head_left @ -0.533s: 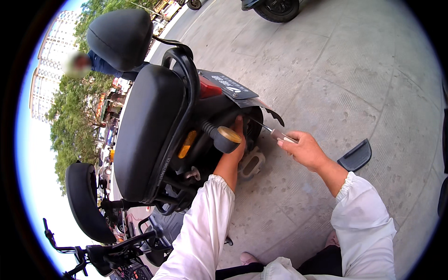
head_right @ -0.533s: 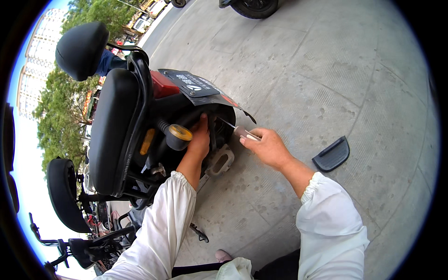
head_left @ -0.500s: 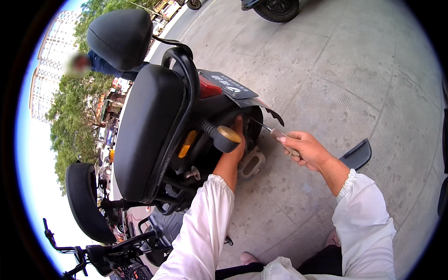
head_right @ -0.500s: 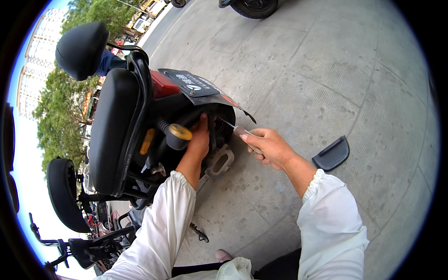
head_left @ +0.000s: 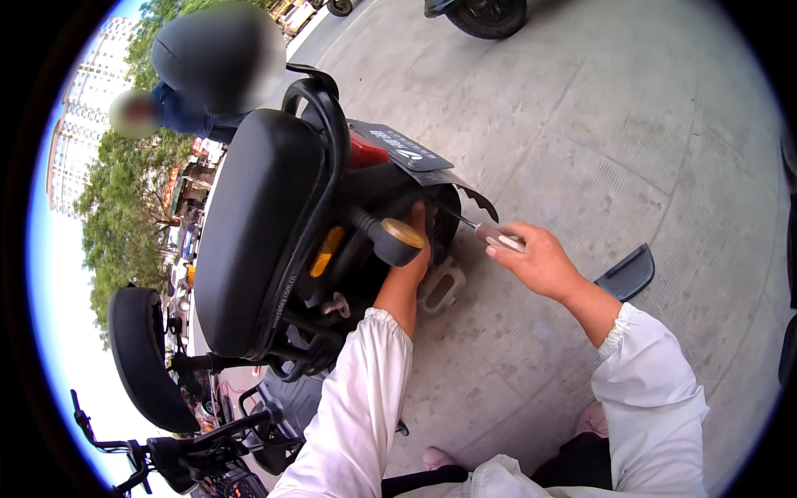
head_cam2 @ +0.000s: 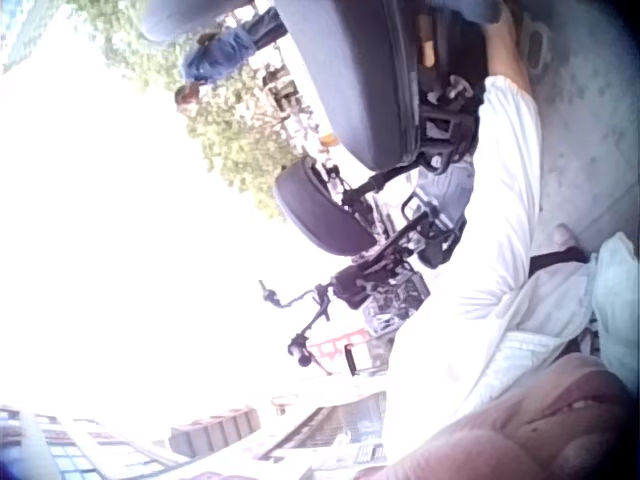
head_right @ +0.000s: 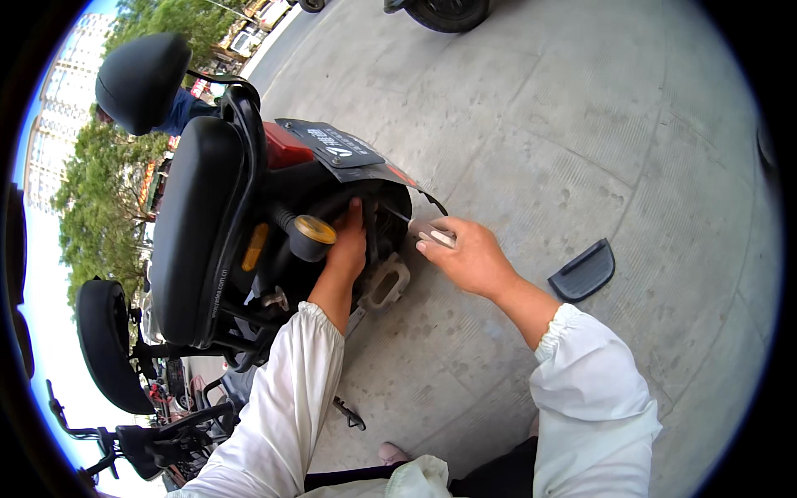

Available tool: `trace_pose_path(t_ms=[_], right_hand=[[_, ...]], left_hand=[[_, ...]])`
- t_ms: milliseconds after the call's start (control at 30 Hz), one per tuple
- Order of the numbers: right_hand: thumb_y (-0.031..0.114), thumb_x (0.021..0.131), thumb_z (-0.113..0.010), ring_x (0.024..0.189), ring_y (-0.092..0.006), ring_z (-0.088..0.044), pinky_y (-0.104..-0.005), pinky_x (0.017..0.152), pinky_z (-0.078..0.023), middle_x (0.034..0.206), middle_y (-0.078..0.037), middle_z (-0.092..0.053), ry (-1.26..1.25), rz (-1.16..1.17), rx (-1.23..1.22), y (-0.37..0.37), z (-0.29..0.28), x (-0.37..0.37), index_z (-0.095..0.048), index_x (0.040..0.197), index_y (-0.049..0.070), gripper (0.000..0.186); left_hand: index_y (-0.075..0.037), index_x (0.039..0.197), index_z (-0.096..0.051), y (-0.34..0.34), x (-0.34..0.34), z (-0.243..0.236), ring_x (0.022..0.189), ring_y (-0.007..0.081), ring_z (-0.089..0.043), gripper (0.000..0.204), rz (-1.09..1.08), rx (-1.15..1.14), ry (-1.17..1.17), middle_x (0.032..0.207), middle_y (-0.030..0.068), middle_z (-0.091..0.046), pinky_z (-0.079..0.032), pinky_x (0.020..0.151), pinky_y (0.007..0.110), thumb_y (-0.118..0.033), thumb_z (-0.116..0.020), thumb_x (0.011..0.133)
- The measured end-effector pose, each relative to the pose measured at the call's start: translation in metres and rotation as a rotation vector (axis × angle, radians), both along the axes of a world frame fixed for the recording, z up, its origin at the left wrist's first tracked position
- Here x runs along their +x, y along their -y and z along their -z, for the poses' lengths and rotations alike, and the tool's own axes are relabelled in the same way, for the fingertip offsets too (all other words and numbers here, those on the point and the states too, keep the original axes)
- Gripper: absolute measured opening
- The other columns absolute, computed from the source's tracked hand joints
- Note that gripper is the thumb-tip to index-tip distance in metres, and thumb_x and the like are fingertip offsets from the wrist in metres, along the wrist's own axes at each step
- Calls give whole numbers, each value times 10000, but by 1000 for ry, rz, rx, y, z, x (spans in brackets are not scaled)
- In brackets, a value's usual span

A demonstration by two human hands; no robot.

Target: The person uses a screwdriver to remove screws from the rear fender of a scooter, detaches the fender, and inspects it. The person then moves to another scooter and uses the screwdriver to remove screws from its rear fender as well.

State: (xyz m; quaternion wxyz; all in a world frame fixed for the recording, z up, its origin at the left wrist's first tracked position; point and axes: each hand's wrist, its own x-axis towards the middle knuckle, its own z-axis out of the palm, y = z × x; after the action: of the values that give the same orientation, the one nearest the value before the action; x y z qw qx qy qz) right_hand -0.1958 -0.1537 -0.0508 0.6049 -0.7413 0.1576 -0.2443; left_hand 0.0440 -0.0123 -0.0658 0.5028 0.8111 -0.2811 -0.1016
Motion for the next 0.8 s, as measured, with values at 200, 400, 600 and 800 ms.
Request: trace_pose_path(t_ms=[200,400,600,800], right_hand=[[357,920,-641,501,-77,-368,-245,419,-311,756,12,-516,-324,-167,-5,7,-5,0,-600,1053,82,308],[252,878,-651,534,-195,-540,-353,432,-391,786,-69,-592,-189,-43,287,-8,-23,0,-593,1085,99,263],[265,903,-647,563,-150,-505,-297,438,-365,794,-40,-564,-179,-108,-60,-2,1,-3,-567,1209,82,366],[242,882,-658,560,-220,-533,-343,476,-407,804,-52,-588,-97,63,344,-5,-19,-11,-569,1197,74,367]], left_hand=[[-9,1158,-642,3,0,9,1017,201,-601,456,-103,3,89,1112,81,-665,-408,964,317,-407,-481,1004],[-22,1155,-660,5,-33,-37,1090,249,-609,460,-122,51,190,1151,118,-675,-386,1003,329,-412,-465,1007],[-13,1152,-657,8,-41,-41,1078,262,-622,482,-122,5,237,1111,117,-691,-389,1004,334,-438,-498,990],[-5,1145,-658,13,-44,-35,1044,264,-634,476,-112,-67,202,1109,139,-688,-419,968,328,-433,-539,973]])
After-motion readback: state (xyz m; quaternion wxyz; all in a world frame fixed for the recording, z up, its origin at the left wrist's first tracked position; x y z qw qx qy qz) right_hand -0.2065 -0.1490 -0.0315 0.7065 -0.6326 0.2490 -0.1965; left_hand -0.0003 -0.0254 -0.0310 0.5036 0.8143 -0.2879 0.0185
